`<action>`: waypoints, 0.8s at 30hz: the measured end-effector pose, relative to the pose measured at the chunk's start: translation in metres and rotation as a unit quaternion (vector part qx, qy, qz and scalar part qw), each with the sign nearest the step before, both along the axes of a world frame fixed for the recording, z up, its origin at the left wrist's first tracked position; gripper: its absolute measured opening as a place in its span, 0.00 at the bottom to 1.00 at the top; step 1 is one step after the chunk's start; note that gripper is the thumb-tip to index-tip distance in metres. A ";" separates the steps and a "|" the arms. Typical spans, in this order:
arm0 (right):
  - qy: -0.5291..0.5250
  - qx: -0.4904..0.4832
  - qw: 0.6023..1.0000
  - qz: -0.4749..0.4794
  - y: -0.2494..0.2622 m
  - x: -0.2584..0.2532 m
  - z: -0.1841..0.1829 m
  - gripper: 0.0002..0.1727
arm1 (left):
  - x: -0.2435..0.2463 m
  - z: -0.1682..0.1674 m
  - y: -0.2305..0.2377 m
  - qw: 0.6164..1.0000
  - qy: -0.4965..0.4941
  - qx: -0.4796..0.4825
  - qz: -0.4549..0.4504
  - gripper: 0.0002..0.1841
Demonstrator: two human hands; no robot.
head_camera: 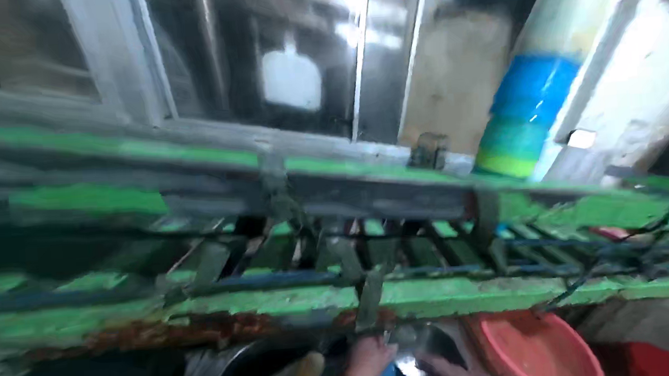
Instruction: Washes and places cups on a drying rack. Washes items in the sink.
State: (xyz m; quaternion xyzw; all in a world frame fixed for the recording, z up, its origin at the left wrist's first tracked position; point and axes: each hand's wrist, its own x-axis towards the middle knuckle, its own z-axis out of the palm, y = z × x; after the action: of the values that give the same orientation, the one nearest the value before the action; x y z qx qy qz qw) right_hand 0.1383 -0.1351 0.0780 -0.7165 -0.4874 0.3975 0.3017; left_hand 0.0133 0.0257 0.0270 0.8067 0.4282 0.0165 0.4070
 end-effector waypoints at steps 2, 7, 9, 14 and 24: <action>0.092 -0.015 0.994 -0.064 0.023 -0.003 -0.041 0.48 | -0.007 0.004 -0.005 0.998 -0.048 0.026 -0.043 0.28; 0.507 0.016 0.862 -0.024 0.050 -0.007 -0.092 0.55 | -0.029 -0.011 -0.001 0.919 -0.324 -0.184 0.128 0.15; 0.507 -0.007 0.861 -0.039 0.062 -0.014 -0.096 0.47 | -0.028 -0.025 0.002 0.906 -0.330 -0.197 0.178 0.17; 0.049 0.034 0.995 -0.081 0.084 -0.045 -0.098 0.55 | -0.014 -0.012 -0.007 0.971 -0.152 -0.043 0.180 0.16; 0.141 0.068 0.982 -0.102 0.071 -0.037 -0.103 0.61 | -0.017 -0.010 -0.015 0.965 -0.225 -0.014 0.135 0.15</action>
State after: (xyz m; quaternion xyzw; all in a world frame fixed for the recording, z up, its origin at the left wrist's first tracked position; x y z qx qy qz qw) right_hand 0.1017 -0.0643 -0.0246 -0.6769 -0.3901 0.4280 0.4544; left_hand -0.0033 0.0109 0.0167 0.7111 0.4309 0.2462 0.4981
